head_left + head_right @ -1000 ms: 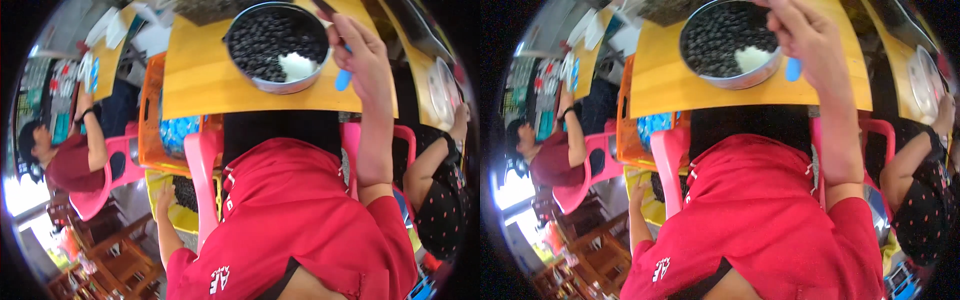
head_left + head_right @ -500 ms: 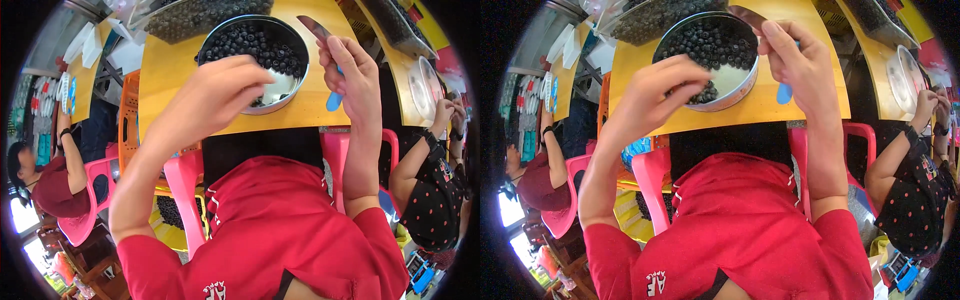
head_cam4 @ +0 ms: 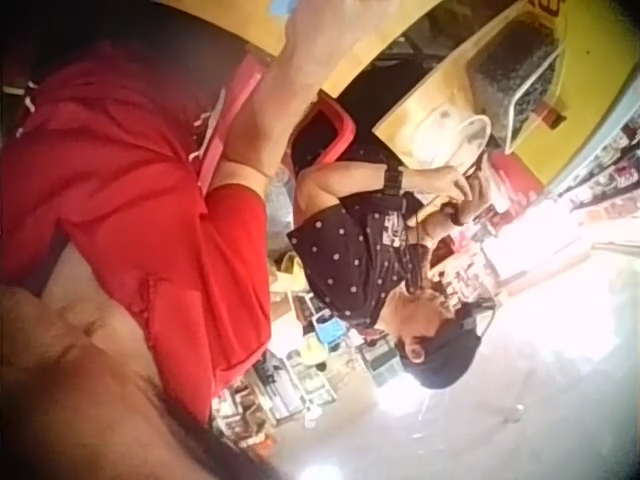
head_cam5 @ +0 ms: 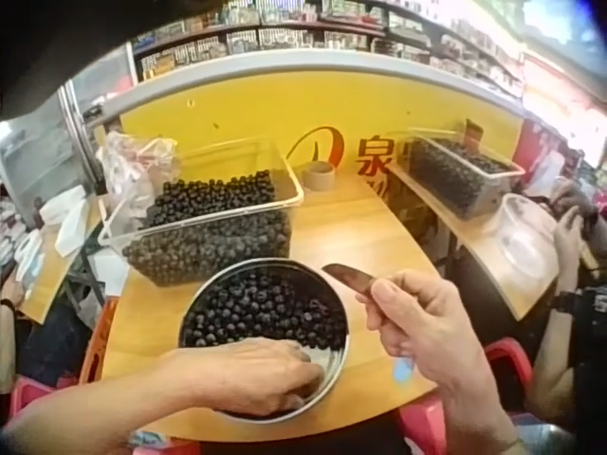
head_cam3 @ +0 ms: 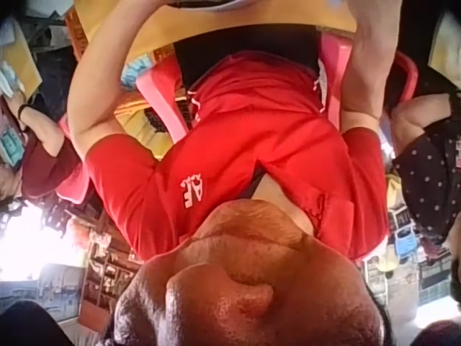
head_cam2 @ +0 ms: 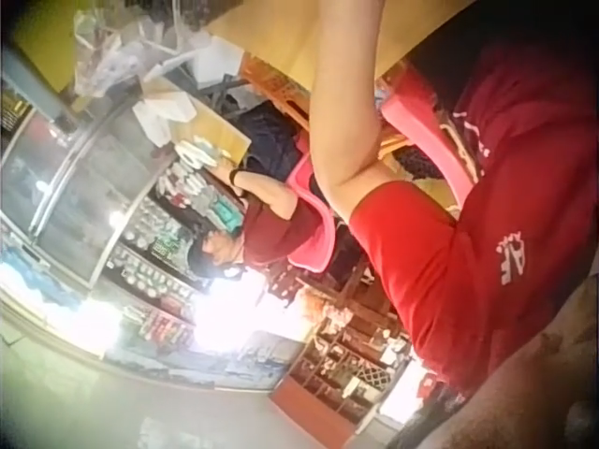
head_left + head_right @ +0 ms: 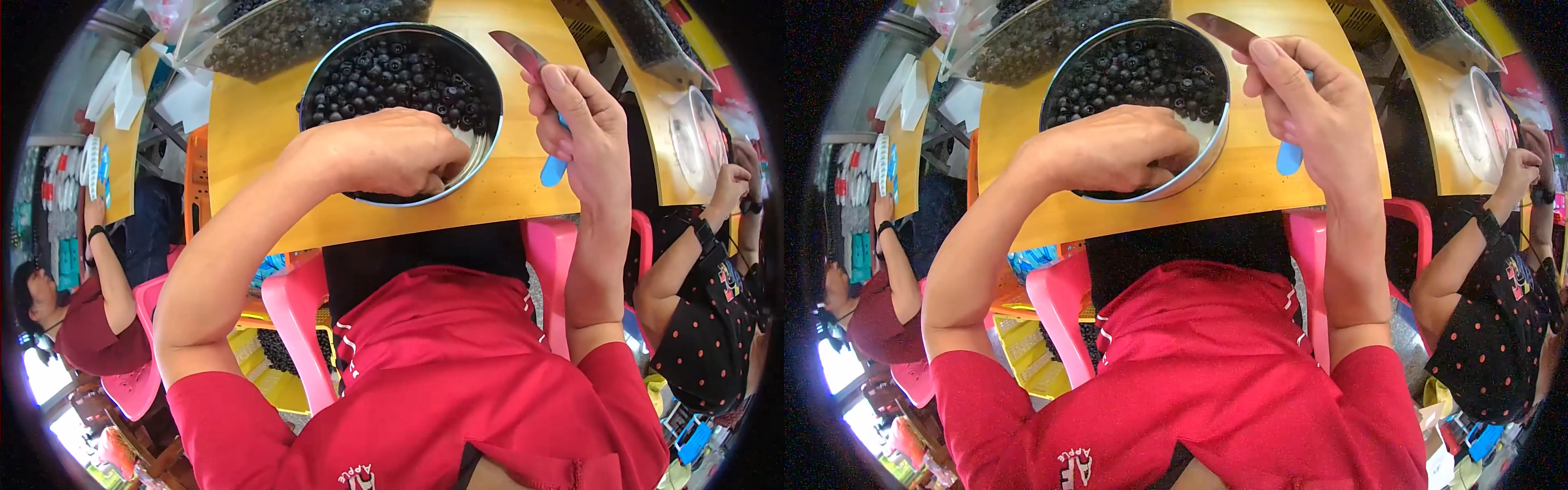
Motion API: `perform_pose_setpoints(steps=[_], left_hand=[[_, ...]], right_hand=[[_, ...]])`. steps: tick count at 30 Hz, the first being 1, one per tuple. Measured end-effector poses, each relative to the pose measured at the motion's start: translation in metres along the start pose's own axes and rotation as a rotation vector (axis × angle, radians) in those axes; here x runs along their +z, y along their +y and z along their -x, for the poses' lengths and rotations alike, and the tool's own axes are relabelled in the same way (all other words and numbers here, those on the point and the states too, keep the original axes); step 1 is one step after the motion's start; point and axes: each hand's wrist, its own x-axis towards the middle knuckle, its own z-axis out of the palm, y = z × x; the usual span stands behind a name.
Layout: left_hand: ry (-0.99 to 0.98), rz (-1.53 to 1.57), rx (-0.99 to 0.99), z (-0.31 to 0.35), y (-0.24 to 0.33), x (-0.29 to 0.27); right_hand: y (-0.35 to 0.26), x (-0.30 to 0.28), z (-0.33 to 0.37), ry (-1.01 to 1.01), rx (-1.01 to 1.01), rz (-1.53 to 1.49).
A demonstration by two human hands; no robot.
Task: Manually trimming small black produce items using a small knife at a workstation.
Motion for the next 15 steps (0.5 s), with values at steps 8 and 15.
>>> perform_pose_setpoints(steps=[8, 15], left_hand=[[0.421, 0.226, -0.057, 0.013, -0.009, 0.000], [0.864, 0.966, -0.020, 0.036, 0.018, 0.006]], right_hand=[[0.002, 0.008, 0.002, -0.041, -0.026, -0.006], [0.004, 0.031, 0.008, -0.109, 0.001, -0.045]])
